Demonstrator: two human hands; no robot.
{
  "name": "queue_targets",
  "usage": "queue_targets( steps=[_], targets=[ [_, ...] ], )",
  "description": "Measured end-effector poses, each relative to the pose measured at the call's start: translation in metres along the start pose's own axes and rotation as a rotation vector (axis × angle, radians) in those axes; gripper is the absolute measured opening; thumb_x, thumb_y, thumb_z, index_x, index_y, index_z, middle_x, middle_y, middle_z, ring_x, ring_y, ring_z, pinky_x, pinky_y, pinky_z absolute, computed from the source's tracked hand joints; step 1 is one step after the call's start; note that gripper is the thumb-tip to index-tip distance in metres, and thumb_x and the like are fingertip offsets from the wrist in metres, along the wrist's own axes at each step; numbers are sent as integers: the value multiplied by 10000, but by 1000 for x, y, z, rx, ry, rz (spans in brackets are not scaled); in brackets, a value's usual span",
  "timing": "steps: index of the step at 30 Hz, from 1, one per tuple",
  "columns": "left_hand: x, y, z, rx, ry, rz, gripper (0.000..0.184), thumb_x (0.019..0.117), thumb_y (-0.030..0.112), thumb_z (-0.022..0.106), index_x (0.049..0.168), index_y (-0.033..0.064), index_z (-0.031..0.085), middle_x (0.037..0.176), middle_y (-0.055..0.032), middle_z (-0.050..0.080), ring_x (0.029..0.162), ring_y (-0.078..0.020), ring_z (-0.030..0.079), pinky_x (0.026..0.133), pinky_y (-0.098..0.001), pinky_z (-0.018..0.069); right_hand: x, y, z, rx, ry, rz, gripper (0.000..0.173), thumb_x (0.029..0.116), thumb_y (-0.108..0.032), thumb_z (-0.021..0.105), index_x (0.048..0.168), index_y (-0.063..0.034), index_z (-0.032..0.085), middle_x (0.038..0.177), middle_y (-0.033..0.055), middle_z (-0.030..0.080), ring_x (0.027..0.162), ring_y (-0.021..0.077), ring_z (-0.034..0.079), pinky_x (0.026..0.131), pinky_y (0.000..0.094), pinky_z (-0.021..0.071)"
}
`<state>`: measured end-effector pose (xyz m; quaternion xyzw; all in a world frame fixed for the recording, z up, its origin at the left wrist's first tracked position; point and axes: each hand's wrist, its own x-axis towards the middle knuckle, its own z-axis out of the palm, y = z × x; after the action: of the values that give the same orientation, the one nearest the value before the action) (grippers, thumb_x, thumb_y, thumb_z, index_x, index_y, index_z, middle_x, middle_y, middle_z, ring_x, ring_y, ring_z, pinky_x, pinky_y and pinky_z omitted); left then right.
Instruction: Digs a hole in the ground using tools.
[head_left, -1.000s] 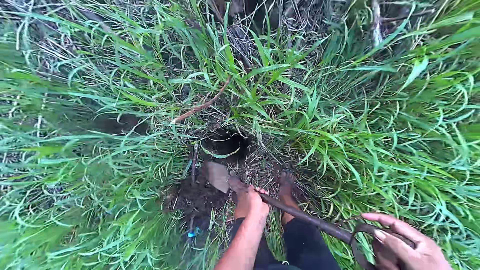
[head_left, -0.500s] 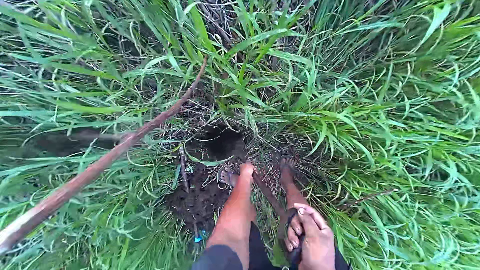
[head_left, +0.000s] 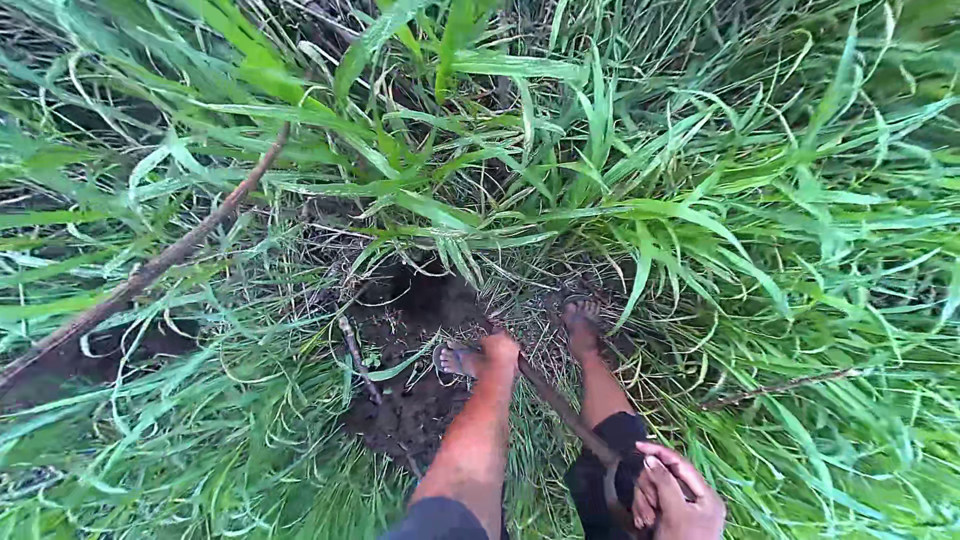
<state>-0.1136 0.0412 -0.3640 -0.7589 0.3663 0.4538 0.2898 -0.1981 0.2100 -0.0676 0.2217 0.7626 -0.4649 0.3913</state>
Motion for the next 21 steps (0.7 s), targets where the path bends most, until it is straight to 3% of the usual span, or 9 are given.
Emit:
queue_targets(
  steps=[2, 4, 6, 12, 14, 16, 17, 19, 21],
  targets=[
    [9, 1, 19, -14, 51, 14, 490, 1118, 331, 376, 1246, -74, 619, 1168, -298, 658, 1052, -400, 668, 908, -565, 546, 28, 18, -18, -55, 53, -9, 250, 1009, -67, 494, 1175, 27, 655, 577, -13, 557, 411, 107, 518, 393, 313, 505],
    [22, 24, 42, -116, 83, 37, 481, 1120, 332, 367, 1220, -63, 621, 1084, -273, 660, 958, -376, 668, 841, -541, 559, 70, 28, -33, -92, 39, -54, 261, 1021, -78, 479, 1185, 30, 651, 582, -19, 563, 414, 100, 523, 400, 308, 515],
    [23, -1, 53, -160, 126, -14, 489, 1126, 351, 343, 1221, -51, 604, 1024, -247, 642, 875, -352, 647, 785, -527, 554, 77, 49, -55, -157, 50, -36, 280, 1019, -110, 469, 1177, 21, 660, 561, -16, 541, 401, 115, 511, 384, 325, 507],
    [37, 16, 111, -110, 285, -11, 517, 1128, 362, 349, 1338, -56, 566, 1211, -285, 666, 1123, -402, 669, 947, -565, 537, 182, 120, -113, -206, 201, -61, 314, 1031, -205, 414, 1076, -32, 672, 486, -48, 466, 347, 112, 466, 345, 329, 472],
    [45, 0, 113, -190, 265, -23, 504, 1130, 360, 357, 1380, -41, 533, 1150, -264, 680, 1008, -365, 699, 877, -529, 571, 184, 138, -122, -223, 182, -55, 331, 1036, -206, 385, 1067, -42, 670, 490, -56, 484, 350, 101, 473, 347, 320, 475],
    [59, -16, 113, -466, 138, 11, 458, 1138, 354, 351, 1383, -17, 463, 888, -180, 639, 675, -263, 667, 623, -431, 599, 184, 137, -119, -223, 194, -75, 326, 1042, -208, 388, 1053, -41, 668, 489, -59, 489, 347, 91, 472, 341, 307, 467],
    [61, -21, 108, -640, 13, 29, 424, 1141, 359, 343, 1353, 2, 425, 799, -137, 594, 591, -230, 630, 560, -405, 588, 179, 130, -115, -225, 203, -79, 316, 1046, -210, 400, 1043, -40, 667, 489, -57, 483, 347, 93, 467, 340, 306, 462],
    [57, -19, 87, -836, -151, 21, 401, 1135, 372, 365, 1277, 4, 441, 751, -116, 585, 558, -229, 618, 537, -415, 590, 164, 103, -99, -223, 177, -91, 289, 1044, -203, 426, 1019, -48, 669, 494, -48, 474, 353, 100, 460, 344, 306, 457],
    [41, -10, 67, -890, -186, 0, 403, 1135, 388, 353, 1208, 8, 467, 744, -101, 577, 553, -214, 608, 527, -396, 582, 150, 78, -91, -224, 118, -139, 270, 1029, -178, 448, 999, -49, 683, 497, -41, 491, 358, 100, 466, 347, 302, 456]
  ],
)
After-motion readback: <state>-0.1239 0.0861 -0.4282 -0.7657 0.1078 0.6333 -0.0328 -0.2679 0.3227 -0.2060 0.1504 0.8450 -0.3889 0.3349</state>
